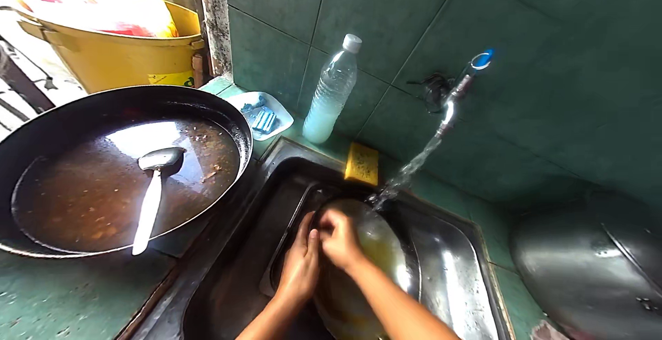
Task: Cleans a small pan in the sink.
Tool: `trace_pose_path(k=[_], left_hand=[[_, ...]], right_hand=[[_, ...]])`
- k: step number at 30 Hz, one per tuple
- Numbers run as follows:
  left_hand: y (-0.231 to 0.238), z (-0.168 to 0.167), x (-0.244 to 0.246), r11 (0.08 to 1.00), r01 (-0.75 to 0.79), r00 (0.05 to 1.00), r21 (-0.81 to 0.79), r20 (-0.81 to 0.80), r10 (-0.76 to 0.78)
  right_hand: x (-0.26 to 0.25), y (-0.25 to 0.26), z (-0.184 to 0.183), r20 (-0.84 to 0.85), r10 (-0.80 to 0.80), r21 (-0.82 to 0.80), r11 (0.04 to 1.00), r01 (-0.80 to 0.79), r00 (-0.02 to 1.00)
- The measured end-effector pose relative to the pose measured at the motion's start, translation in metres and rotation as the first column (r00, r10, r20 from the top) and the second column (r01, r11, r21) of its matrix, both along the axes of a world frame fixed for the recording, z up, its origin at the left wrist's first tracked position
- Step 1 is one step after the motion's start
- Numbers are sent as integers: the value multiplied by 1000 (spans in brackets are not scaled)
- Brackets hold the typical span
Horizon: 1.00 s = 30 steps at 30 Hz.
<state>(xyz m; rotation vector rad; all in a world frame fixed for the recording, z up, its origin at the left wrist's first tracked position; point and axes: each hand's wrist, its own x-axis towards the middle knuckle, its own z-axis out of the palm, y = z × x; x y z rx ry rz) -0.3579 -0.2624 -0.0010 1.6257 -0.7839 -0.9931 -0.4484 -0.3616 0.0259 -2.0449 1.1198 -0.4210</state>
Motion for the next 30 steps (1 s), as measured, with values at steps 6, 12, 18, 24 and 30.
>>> trace_pose_path(k=[6, 12, 18, 24, 30], left_hand=[[1, 3, 2, 1000, 19, 1000, 12, 8, -20], [-2, -1, -1, 999, 33, 999, -32, 20, -33], [1, 2, -2, 999, 38, 997, -23, 60, -37], [-1, 2, -2, 999, 44, 996, -28, 74, -42], [2, 4, -1, 999, 50, 995, -12, 82, -49]], right_hand=[[12, -18, 1, -26, -243, -18, 970, 242, 970], [-5, 7, -9, 131, -33, -23, 999, 36, 991], [0, -24, -17, 176, -294, -65, 949, 309, 939], [-2, 0, -17, 226, -153, -15, 987, 161, 962], [6, -20, -21, 255, -383, -40, 913, 406, 888]])
